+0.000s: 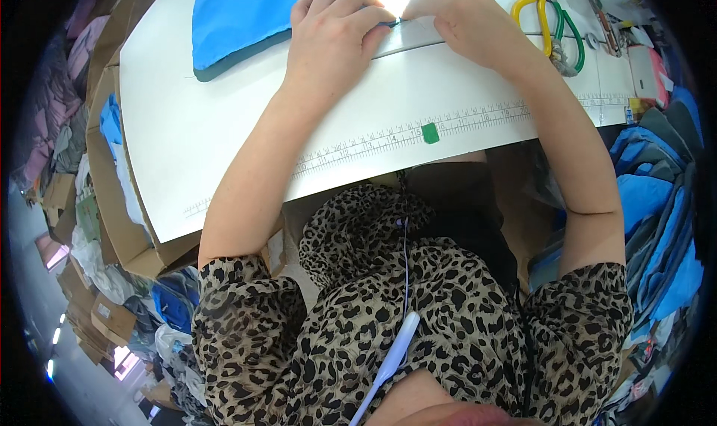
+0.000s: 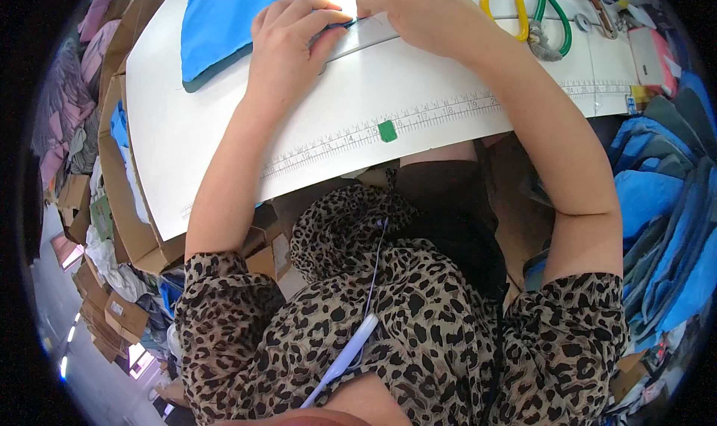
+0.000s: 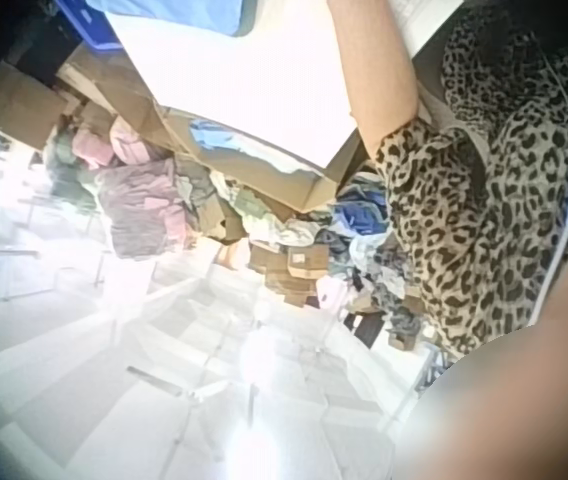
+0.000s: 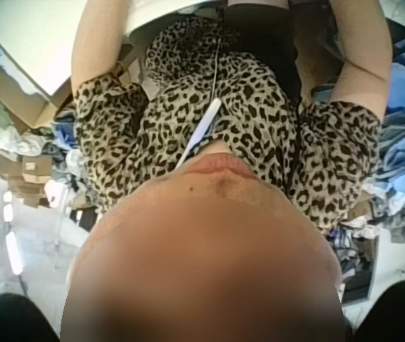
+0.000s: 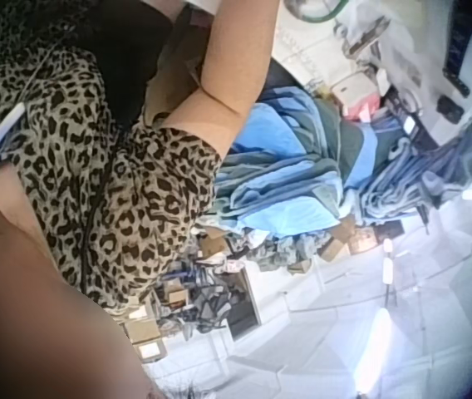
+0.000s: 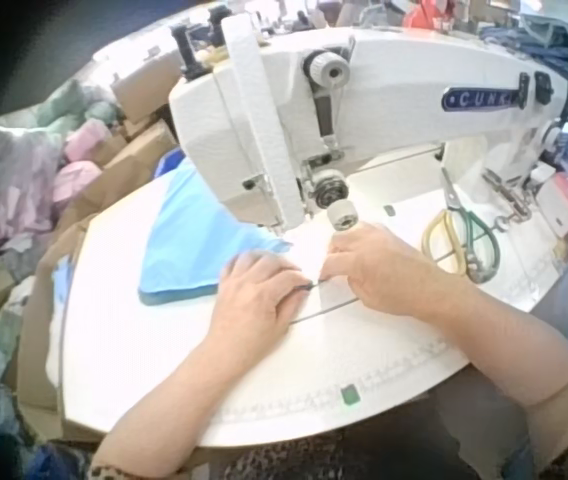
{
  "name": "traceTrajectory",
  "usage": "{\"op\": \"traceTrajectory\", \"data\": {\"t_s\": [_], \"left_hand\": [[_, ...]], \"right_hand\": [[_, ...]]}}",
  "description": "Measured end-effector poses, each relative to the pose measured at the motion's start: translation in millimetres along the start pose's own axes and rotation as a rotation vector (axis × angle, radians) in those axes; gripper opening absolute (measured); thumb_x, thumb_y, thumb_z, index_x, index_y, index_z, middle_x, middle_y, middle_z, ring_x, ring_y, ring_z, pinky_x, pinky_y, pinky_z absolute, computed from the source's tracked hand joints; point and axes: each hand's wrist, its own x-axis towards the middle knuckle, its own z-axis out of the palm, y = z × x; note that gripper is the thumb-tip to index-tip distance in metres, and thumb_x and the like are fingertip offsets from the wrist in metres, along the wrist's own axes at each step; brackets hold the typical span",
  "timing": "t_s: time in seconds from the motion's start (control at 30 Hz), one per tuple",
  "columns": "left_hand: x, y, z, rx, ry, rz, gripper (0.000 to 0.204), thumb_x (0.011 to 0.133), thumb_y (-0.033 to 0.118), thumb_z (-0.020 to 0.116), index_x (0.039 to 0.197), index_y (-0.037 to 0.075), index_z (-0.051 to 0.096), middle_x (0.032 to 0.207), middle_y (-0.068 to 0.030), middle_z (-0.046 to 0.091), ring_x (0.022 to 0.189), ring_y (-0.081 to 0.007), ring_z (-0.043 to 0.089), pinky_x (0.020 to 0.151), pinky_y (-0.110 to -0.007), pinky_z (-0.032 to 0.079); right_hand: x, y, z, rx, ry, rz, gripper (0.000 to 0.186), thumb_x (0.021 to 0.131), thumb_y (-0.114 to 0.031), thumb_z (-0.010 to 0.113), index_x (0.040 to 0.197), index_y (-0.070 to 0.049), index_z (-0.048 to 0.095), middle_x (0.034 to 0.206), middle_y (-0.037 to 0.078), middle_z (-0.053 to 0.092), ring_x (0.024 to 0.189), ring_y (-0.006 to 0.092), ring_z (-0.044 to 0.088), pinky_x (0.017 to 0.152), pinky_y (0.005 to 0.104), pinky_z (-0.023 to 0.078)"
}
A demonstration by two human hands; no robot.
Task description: Sewing pieces of leather/fabric together using an industrial sewing machine to construct bags.
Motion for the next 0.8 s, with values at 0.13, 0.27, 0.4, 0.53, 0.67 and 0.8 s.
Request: {"op": "traceTrajectory", "data": {"t_s": [0.13,0.27,0.4,0.53,0.67,0.8], "left_hand": [[-1,-4,6,0.004,0.024,0.009,0.008,0.078,0.016,0.073,0.086,0.019,0.072,0.095,0.0063,0.067,0.097,-0.0168,0.059,0.097,-0.041,0.037],[-2,0,6,0.031,0.041,-0.003,0.009,0.079,0.016,0.072,0.088,0.02,0.072,0.093,0.0069,0.067,0.097,-0.0161,0.06,0.098,-0.044,0.037],[-5,3,5,0.096,0.001,-0.024,0.011,0.084,0.016,0.067,0.093,0.021,0.071,0.093,0.0064,0.065,0.098,-0.0157,0.06,0.099,-0.05,0.036],[-7,5,3,0.13,-0.014,-0.047,0.014,0.084,0.015,0.064,0.094,0.022,0.071,0.095,0.0059,0.065,0.1,-0.0156,0.06,0.101,-0.054,0.036],[-6,-1,0,0.189,-0.05,-0.038,0.02,0.083,0.01,0.063,0.097,0.021,0.07,0.099,0.004,0.065,0.104,-0.0162,0.06,0.102,-0.056,0.035],[-8,-4,4,0.24,-0.035,-0.012,0.022,0.081,0.006,0.062,0.097,0.019,0.07,0.103,0.0029,0.066,0.109,-0.0162,0.058,0.102,-0.06,0.033]], "right_hand": [[0,0,2,-0.027,0.011,-0.044,0.022,0.075,0.004,0.056,0.089,-0.007,0.07,0.091,0.011,0.065,0.095,0.0304,0.06,0.088,0.0403,0.045],[-1,5,1,-0.003,0.018,-0.009,0.024,0.073,0.004,0.055,0.09,-0.006,0.07,0.09,0.012,0.066,0.093,0.0319,0.06,0.087,0.0411,0.045],[-7,17,13,-0.067,0.01,-0.077,0.027,0.076,0.008,0.057,0.095,-0.007,0.066,0.099,0.005,0.061,0.099,0.0255,0.057,0.091,0.0382,0.045],[-8,7,19,-0.099,0.064,-0.03,0.026,0.075,0.006,0.057,0.09,-0.01,0.071,0.098,0.002,0.064,0.097,0.0251,0.058,0.088,0.037,0.047],[-1,11,23,-0.147,0.129,-0.083,0.031,0.075,0.01,0.057,0.096,-0.01,0.067,0.1,0.006,0.062,0.093,0.0271,0.059,0.084,0.0376,0.047],[4,10,24,-0.176,0.137,-0.064,0.029,0.078,0.008,0.057,0.097,-0.012,0.068,0.099,0.007,0.062,0.089,0.027,0.06,0.079,0.0381,0.048]]}}
